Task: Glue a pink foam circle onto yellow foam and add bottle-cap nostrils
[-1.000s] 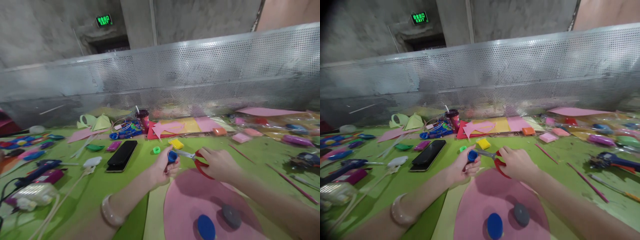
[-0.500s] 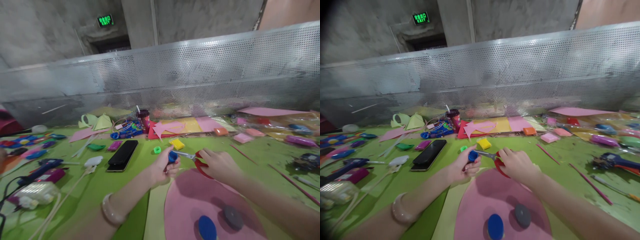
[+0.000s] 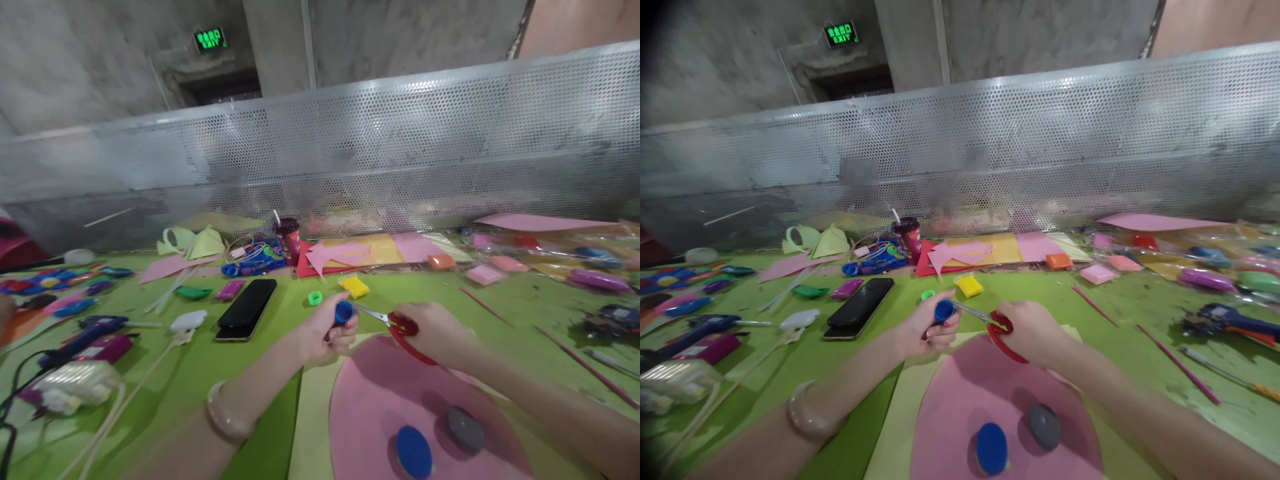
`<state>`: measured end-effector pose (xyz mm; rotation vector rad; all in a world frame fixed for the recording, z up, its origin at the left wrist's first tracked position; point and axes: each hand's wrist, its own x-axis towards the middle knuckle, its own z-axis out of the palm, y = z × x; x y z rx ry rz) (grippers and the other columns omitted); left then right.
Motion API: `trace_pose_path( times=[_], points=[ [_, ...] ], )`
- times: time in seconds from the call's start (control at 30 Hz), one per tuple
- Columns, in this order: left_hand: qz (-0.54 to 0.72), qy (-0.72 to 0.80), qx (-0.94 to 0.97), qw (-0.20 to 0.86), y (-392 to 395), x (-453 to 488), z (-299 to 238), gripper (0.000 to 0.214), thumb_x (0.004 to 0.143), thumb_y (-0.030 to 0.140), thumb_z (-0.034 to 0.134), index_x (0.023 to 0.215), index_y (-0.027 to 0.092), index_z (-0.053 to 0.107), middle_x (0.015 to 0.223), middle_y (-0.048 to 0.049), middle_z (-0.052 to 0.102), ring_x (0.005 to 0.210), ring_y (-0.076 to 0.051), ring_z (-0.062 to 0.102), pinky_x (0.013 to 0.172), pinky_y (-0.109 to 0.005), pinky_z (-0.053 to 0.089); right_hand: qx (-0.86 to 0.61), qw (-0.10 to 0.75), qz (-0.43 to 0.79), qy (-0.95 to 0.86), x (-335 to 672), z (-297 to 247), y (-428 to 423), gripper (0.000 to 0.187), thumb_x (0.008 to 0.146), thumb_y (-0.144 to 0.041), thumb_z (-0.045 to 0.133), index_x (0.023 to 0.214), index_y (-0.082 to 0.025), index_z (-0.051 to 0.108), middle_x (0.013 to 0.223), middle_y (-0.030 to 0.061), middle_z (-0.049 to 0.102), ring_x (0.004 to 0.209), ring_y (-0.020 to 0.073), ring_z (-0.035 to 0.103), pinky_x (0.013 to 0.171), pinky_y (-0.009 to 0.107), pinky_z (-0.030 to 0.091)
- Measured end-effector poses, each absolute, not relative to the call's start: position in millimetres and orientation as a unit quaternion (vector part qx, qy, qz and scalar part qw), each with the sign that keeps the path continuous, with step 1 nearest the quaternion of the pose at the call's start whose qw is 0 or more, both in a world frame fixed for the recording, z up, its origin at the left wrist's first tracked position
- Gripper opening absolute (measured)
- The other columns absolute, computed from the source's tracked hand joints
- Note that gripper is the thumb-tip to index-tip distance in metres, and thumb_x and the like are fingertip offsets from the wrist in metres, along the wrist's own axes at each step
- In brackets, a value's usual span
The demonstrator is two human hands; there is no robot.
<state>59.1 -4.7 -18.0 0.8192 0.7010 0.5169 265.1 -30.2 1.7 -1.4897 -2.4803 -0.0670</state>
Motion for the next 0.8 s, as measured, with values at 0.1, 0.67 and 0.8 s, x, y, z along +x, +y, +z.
trace_pose_path(
  times=[0.1,0.67,0.8],
  points=[
    [0.244,0.325,0.401,0.821,-4,59,-18,0.059,0.087,0.052,0.024,0.043,0.017,0.040,0.026,0.0054,0.020,0.026,-0.005,0.007,0.029,-0.018,0.009,-0.509,0.137,0.116,-0.842,265,10,-33,0.017,0.073,-0.014,0.044,0.058,-0.020,0.051,0.053,0.0005,0.055,0.048,0.0123,0.048,0.047,0.025,0.031],
    [0.261,0.255,0.395,0.843,-14,65,-10,0.061,0.087,0.038,0.013,0.040,0.016,0.043,0.027,0.0035,0.018,0.026,-0.006,0.010,0.029,-0.017,0.010,-0.510,0.168,0.187,-0.823,268,15,-34,0.013,0.074,-0.023,0.048,0.062,-0.020,0.047,0.055,-0.0024,0.052,0.048,0.0118,0.049,0.045,0.023,0.032],
    [0.273,0.287,0.382,0.835,-13,65,-11,0.058,0.088,0.039,0.013,0.041,0.017,0.039,0.027,0.0041,0.015,0.027,-0.007,0.009,0.030,-0.018,0.009,-0.529,0.149,-0.050,-0.834,266,5,-36,0.011,0.079,-0.021,0.047,0.069,-0.021,0.051,0.061,0.0017,0.062,0.050,0.0153,0.054,0.046,0.026,0.027]
  ],
)
